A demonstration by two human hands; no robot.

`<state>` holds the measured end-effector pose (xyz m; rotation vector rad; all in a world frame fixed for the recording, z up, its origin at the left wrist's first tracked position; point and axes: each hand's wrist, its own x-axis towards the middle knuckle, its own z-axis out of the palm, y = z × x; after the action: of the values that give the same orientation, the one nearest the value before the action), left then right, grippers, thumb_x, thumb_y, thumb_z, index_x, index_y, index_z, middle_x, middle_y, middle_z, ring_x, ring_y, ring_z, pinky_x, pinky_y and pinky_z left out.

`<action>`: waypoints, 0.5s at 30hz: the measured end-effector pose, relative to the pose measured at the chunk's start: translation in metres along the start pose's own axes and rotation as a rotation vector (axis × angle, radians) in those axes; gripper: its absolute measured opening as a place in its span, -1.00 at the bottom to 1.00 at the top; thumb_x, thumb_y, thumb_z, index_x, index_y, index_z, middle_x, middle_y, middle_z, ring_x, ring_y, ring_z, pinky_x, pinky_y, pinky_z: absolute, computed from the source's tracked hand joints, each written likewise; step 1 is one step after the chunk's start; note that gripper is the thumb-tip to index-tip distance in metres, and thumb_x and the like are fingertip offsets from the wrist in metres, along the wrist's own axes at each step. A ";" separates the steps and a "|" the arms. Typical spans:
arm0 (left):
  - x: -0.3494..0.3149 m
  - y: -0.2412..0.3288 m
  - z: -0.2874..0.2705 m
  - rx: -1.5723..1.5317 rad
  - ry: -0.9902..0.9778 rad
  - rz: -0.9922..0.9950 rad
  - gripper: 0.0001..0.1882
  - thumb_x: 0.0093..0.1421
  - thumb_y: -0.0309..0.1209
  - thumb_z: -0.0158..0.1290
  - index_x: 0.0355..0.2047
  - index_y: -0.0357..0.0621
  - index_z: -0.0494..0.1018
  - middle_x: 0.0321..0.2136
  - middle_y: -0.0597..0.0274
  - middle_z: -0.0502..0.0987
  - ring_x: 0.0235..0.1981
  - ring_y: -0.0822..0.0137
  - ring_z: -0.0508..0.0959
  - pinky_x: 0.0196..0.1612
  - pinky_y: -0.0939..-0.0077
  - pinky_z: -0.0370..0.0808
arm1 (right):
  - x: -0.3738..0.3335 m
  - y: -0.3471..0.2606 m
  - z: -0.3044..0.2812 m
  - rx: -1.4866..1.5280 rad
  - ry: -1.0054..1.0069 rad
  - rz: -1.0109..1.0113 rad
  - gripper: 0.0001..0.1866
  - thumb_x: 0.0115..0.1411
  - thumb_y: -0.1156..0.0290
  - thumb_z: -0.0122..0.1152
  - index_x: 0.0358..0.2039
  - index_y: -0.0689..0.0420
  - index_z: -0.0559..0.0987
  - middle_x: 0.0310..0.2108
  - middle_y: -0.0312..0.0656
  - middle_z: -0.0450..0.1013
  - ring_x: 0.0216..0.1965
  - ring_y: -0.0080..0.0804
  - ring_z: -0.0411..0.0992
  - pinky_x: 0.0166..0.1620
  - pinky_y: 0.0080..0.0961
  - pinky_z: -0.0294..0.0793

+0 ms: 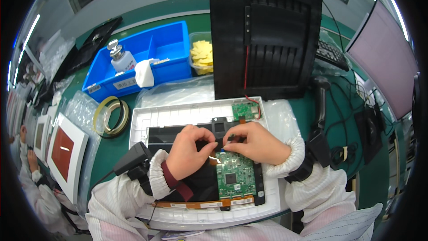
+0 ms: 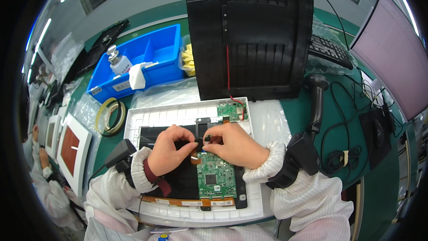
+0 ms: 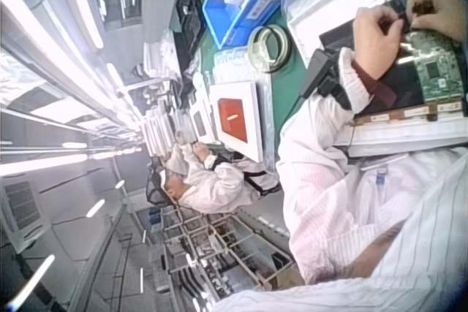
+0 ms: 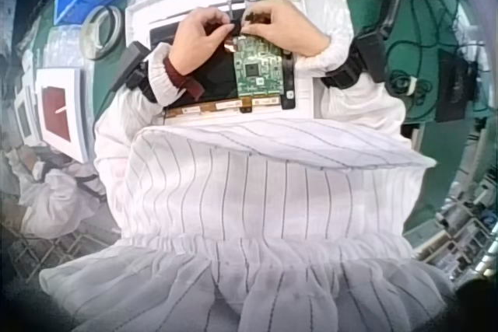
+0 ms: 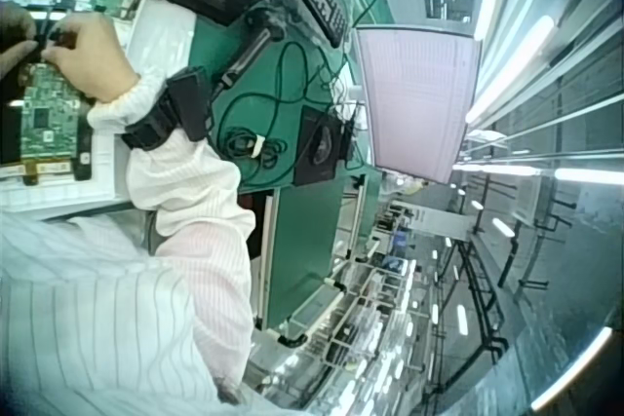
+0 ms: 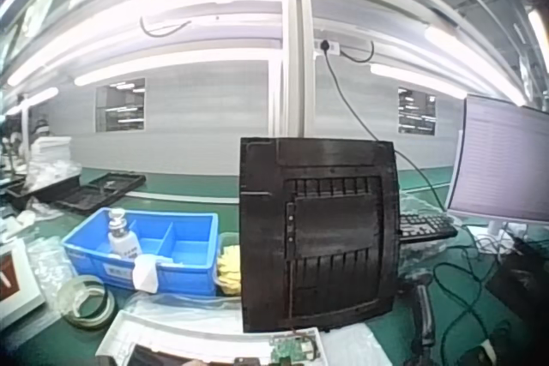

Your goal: The person connects a ribbon cable to a circuit board on a tablet assembly, secures it with a small piece of tape, and then applies a long black strip of tape over the connection.

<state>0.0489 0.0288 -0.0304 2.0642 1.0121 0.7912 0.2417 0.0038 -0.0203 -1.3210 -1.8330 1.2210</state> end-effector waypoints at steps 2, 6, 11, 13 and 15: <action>0.000 0.000 0.001 -0.004 0.003 0.000 -0.89 -0.11 -0.51 0.16 -0.54 -0.21 0.45 -0.57 0.19 0.43 -0.47 0.28 0.40 -0.36 0.50 0.31 | 0.000 -0.002 -0.001 -0.008 -0.021 0.032 -0.88 0.00 0.52 0.19 -0.40 0.26 0.54 -0.54 -0.23 0.47 -0.48 -0.60 0.38 -0.38 -0.67 0.36; -0.001 0.000 0.001 0.005 -0.008 -0.003 -0.89 -0.11 -0.52 0.15 -0.54 -0.21 0.44 -0.56 0.18 0.43 -0.46 0.27 0.40 -0.35 0.49 0.32 | -0.001 -0.005 -0.002 -0.020 -0.026 0.039 -0.88 0.00 0.53 0.18 -0.40 0.26 0.54 -0.53 -0.23 0.47 -0.47 -0.60 0.39 -0.36 -0.67 0.37; 0.000 0.002 0.003 -0.005 0.002 -0.040 -0.93 -0.10 -0.50 0.13 -0.57 -0.18 0.46 -0.61 0.21 0.45 -0.44 0.24 0.40 -0.34 0.43 0.34 | 0.000 -0.003 -0.002 -0.021 -0.029 0.039 -0.86 0.00 0.54 0.19 -0.38 0.28 0.54 -0.50 -0.21 0.48 -0.45 -0.59 0.39 -0.34 -0.66 0.38; 0.000 0.002 0.003 -0.019 0.003 -0.039 -0.93 -0.10 -0.50 0.13 -0.57 -0.19 0.46 -0.60 0.19 0.45 -0.45 0.23 0.40 -0.35 0.43 0.35 | 0.000 -0.004 -0.003 -0.028 -0.032 0.053 -0.85 0.00 0.53 0.19 -0.38 0.28 0.54 -0.48 -0.21 0.48 -0.45 -0.58 0.40 -0.33 -0.66 0.39; 0.000 0.001 0.004 -0.021 0.001 -0.048 -0.93 -0.10 -0.50 0.13 -0.57 -0.19 0.46 -0.60 0.18 0.45 -0.45 0.22 0.41 -0.36 0.42 0.35 | 0.000 -0.004 -0.003 -0.032 -0.033 0.051 -0.85 0.00 0.53 0.19 -0.38 0.28 0.54 -0.48 -0.21 0.48 -0.44 -0.58 0.40 -0.33 -0.66 0.39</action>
<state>0.0527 0.0273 -0.0315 2.0141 1.0457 0.7750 0.2426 0.0041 -0.0159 -1.3801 -1.8591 1.2517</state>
